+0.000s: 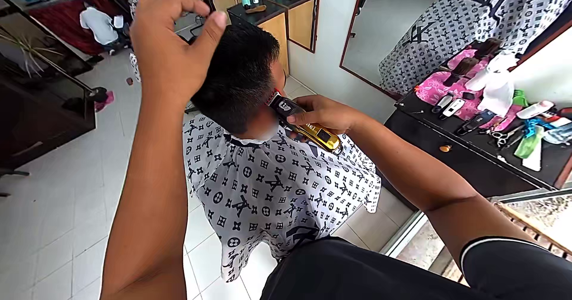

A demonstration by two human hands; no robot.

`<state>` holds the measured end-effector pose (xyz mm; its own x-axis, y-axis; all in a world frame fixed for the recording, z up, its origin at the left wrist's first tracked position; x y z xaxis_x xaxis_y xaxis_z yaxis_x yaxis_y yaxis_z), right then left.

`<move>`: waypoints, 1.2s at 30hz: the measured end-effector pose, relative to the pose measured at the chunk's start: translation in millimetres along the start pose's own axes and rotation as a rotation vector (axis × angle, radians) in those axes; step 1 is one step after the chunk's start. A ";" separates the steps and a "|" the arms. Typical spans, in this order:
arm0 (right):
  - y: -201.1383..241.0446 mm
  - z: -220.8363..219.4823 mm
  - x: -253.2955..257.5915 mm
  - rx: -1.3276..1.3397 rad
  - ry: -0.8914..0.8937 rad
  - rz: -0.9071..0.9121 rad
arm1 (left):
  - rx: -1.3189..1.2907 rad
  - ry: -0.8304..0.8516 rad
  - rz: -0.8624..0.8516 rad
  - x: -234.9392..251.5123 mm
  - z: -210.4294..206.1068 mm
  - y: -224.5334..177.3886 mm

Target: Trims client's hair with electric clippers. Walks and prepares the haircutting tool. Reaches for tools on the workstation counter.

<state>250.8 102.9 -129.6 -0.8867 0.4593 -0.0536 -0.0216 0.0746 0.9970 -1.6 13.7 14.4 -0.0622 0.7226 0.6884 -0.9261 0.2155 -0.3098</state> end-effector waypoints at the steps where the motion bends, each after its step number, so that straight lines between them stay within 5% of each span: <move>1: 1.6 -0.9 -0.4 0.006 0.000 -0.001 | 0.029 0.049 0.034 1.8 -7.9 4.9; 6: 22.0 -13.8 -0.4 0.010 -0.006 0.080 | 0.103 0.164 0.154 4.3 -31.3 -1.0; 36: 35.0 -1.1 2.3 -0.040 0.050 0.042 | 0.113 0.166 0.138 -5.1 -48.5 -17.6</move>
<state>247.5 105.5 -94.8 -0.9090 0.4168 -0.0101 -0.0016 0.0208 0.9998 33.0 38.2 -15.4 -0.1372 0.8402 0.5246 -0.9495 0.0393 -0.3114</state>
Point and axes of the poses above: each hand's wrist, its own x-axis towards the middle knuckle, its own z-axis out of the back of the hand, y = z × x, the point moved 2 cm from there along x, towards the middle knuckle, and after that the axes turned 3 degrees about y, right-handed, at the moved point
